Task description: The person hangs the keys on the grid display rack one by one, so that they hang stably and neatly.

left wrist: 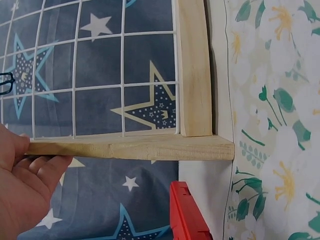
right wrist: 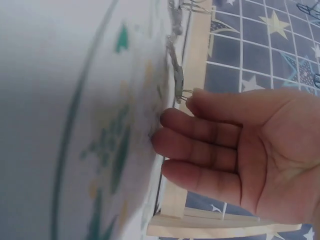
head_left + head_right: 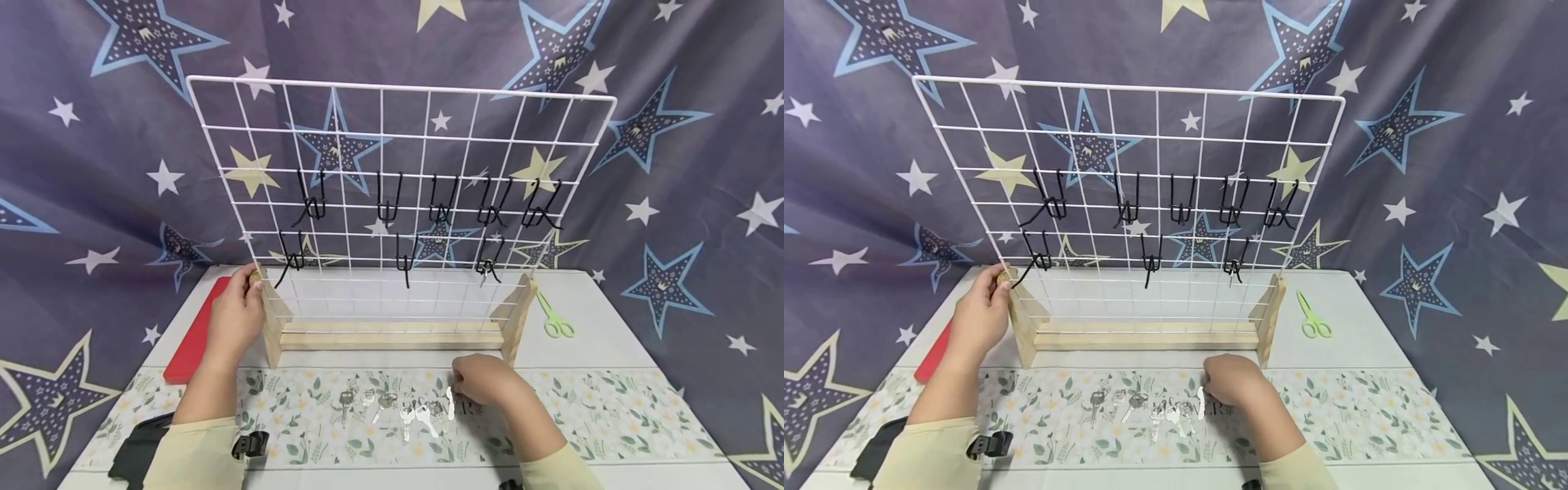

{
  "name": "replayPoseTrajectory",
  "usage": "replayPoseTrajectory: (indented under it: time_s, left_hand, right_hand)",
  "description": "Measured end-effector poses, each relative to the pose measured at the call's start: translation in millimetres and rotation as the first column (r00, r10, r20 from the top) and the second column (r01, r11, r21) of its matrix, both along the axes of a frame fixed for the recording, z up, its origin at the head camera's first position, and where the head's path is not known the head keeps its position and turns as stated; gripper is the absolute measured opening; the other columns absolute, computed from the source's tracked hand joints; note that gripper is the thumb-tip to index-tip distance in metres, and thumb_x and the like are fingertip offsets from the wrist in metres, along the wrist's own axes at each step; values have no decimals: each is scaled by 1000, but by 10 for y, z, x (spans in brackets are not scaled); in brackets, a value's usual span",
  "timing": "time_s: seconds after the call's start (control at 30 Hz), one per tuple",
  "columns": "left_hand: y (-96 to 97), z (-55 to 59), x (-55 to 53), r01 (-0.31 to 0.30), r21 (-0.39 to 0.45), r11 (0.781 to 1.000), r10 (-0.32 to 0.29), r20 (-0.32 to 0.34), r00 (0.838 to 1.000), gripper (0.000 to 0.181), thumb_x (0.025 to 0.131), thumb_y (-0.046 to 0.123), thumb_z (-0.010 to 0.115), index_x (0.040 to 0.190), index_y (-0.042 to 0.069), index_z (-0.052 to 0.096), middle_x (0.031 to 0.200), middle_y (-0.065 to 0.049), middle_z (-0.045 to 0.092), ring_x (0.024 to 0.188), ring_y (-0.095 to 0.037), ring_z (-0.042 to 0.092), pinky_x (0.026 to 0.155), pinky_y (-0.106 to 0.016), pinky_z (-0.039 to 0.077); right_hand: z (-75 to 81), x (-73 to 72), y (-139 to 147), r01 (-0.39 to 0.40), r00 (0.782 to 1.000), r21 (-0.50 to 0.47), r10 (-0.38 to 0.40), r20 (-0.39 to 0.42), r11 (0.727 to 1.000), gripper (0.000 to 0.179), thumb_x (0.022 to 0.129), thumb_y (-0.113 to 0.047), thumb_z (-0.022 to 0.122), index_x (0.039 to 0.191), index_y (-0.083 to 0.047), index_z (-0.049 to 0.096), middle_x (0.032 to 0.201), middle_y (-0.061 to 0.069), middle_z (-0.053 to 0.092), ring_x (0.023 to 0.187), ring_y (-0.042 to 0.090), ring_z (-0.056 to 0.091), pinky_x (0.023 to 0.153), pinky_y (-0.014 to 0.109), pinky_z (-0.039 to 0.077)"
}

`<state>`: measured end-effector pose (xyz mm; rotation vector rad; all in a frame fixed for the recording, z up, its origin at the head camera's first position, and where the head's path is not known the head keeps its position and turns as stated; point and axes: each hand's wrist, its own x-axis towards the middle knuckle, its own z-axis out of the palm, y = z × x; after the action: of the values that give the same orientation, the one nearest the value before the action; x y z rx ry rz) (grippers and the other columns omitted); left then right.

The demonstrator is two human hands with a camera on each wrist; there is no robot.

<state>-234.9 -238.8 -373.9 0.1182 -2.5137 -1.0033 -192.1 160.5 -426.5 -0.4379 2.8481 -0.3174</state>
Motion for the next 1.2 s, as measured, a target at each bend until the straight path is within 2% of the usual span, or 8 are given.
replayPoseTrajectory:
  time_s: [0.2,0.4,0.57,0.87,0.93,1.0,1.13,1.2]
  left_hand:
    - [-14,-16,10,3,2,1000,-3,-3,1000,42,105,20,42,146,11,43,137,-25,54,124,-44,51,103,-60,40]
    - [-23,-28,11,17,1,1000,-17,-5,1000,42,105,21,43,146,10,43,137,-25,55,125,-42,52,103,-59,40]
    - [-38,-34,0,26,5,1000,-26,-10,1000,42,105,23,43,146,11,44,137,-24,55,126,-41,52,105,-58,40]
    - [-81,-30,-23,58,54,997,-58,2,998,44,105,25,43,147,11,43,139,-23,53,129,-38,51,108,-55,39]
    - [-84,-27,-27,57,68,996,-57,3,998,43,105,24,44,146,11,44,139,-23,54,128,-37,52,108,-53,40]
    - [-86,-24,-30,58,79,995,-59,4,998,43,105,23,45,146,10,44,138,-23,54,128,-36,52,108,-52,41]
    - [-89,-21,-36,63,93,994,-64,4,998,42,104,21,45,145,9,45,138,-23,55,128,-36,52,108,-52,42]
    - [-90,-21,-41,65,100,993,-65,3,998,42,104,21,46,145,9,45,138,-23,55,128,-35,52,107,-51,42]
  right_hand:
    - [113,19,24,-51,997,-57,47,-54,997,20,87,-12,67,72,-21,56,66,-6,52,61,14,48,59,32,42]
    - [219,19,29,-122,987,-124,107,-119,985,18,89,-12,66,76,-23,59,70,-12,55,64,7,49,60,27,45]
    - [308,13,25,-177,974,-227,137,-182,958,12,92,-17,66,83,-23,61,71,-15,56,64,3,50,61,23,46]
    - [447,-15,-12,-153,979,-426,77,-189,892,5,97,-23,62,92,-24,61,70,-12,56,61,6,52,56,24,47]
    - [477,-22,-24,-150,980,-475,68,-186,867,5,97,-25,62,92,-25,62,72,-10,59,63,8,55,58,25,49]
    - [507,-30,-32,-142,985,-546,62,-162,826,4,97,-26,62,93,-24,62,75,-6,62,68,12,59,62,26,52]
    - [580,-47,-49,-103,994,-718,57,-89,688,8,97,-25,62,97,-17,63,84,8,66,76,22,64,68,30,56]
    - [618,-60,-61,-98,995,-775,49,-86,624,10,97,-23,63,98,-13,63,86,12,66,76,24,64,68,30,57]
